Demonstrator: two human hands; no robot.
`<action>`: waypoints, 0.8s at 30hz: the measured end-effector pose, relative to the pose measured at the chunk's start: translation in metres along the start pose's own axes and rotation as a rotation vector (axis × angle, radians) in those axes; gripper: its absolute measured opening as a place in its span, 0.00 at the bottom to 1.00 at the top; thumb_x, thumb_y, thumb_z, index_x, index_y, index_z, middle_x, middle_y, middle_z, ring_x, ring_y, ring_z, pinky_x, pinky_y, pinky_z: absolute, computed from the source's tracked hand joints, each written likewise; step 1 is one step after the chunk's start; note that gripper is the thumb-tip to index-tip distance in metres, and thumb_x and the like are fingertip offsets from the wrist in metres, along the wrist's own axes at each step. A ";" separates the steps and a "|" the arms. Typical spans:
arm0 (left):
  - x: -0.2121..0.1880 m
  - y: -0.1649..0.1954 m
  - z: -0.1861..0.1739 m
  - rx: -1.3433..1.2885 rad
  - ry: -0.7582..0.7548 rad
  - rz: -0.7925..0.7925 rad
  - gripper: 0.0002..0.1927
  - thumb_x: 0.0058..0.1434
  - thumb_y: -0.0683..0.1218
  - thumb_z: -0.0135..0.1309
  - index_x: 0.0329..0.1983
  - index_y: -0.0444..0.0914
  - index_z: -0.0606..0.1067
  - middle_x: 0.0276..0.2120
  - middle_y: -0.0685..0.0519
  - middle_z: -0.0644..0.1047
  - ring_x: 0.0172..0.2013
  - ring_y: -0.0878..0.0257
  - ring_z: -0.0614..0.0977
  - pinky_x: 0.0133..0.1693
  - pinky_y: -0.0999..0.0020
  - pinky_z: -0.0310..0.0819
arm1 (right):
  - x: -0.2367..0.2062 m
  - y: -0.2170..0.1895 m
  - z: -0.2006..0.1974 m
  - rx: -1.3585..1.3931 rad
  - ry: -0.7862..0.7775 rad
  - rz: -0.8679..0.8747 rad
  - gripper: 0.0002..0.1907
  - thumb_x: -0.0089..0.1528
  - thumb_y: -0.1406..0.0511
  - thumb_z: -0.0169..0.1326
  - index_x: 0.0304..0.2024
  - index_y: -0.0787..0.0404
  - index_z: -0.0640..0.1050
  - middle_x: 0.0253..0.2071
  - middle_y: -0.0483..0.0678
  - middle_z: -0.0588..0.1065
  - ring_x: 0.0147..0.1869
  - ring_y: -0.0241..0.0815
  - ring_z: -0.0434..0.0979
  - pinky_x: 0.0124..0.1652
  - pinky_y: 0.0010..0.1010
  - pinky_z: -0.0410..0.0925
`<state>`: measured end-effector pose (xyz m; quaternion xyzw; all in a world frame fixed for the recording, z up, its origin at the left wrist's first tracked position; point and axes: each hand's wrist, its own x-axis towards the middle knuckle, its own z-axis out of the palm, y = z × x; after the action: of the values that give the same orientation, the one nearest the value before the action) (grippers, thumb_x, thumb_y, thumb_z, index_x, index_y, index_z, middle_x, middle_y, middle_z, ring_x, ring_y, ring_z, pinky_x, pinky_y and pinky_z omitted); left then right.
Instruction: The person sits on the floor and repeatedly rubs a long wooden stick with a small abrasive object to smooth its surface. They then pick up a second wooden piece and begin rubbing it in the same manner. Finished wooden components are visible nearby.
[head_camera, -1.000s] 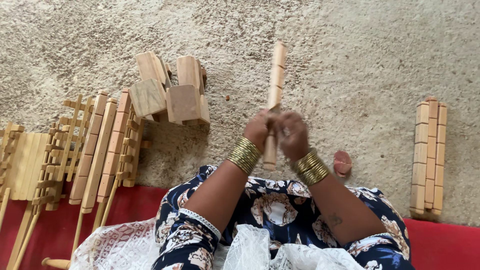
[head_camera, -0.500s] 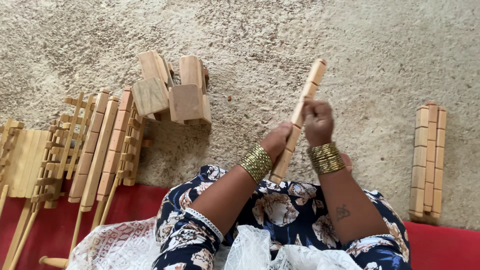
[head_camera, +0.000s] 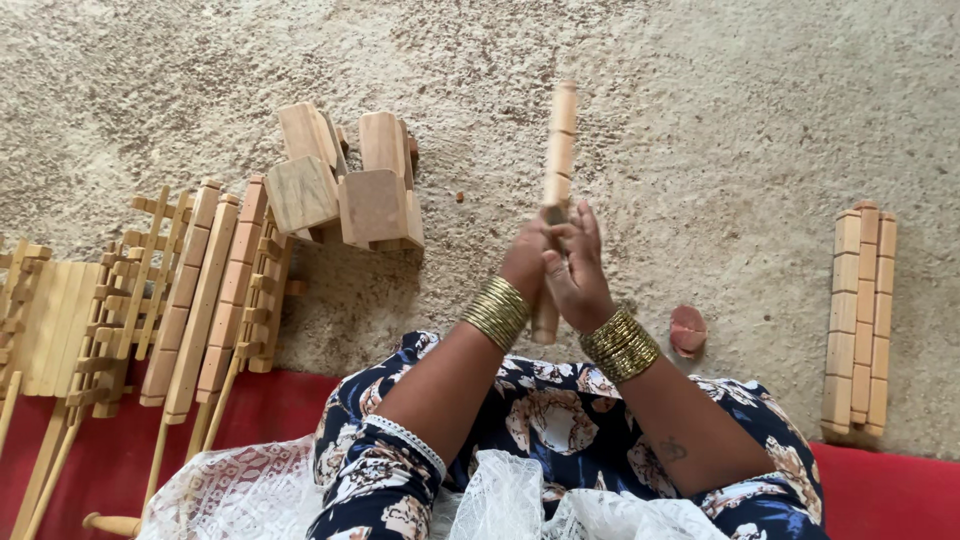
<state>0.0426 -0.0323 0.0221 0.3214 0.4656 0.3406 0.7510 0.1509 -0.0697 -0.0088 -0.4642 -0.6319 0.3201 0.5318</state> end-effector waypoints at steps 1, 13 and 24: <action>-0.005 0.001 0.009 0.060 -0.002 0.000 0.14 0.69 0.43 0.36 0.52 0.36 0.71 0.34 0.53 0.74 0.26 0.71 0.75 0.26 0.76 0.78 | 0.003 0.001 0.002 0.251 -0.011 0.140 0.27 0.71 0.70 0.44 0.72 0.58 0.56 0.63 0.54 0.62 0.58 0.43 0.68 0.53 0.32 0.74; -0.053 -0.022 0.063 0.636 -0.297 -0.095 0.22 0.73 0.53 0.36 0.66 0.43 0.67 0.37 0.51 0.78 0.25 0.71 0.76 0.28 0.74 0.75 | 0.041 0.000 -0.113 0.444 0.606 0.596 0.31 0.72 0.61 0.37 0.74 0.48 0.42 0.54 0.52 0.74 0.36 0.37 0.80 0.29 0.21 0.80; -0.016 0.001 0.019 0.231 -0.090 -0.083 0.19 0.74 0.51 0.32 0.53 0.35 0.70 0.31 0.51 0.75 0.22 0.66 0.75 0.22 0.75 0.77 | 0.009 -0.019 -0.011 0.376 0.176 0.661 0.35 0.72 0.63 0.32 0.76 0.51 0.33 0.63 0.57 0.65 0.54 0.43 0.73 0.46 0.25 0.76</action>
<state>0.0540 -0.0481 0.0372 0.4009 0.4806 0.2385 0.7426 0.1571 -0.0690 0.0138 -0.5630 -0.3305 0.5433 0.5278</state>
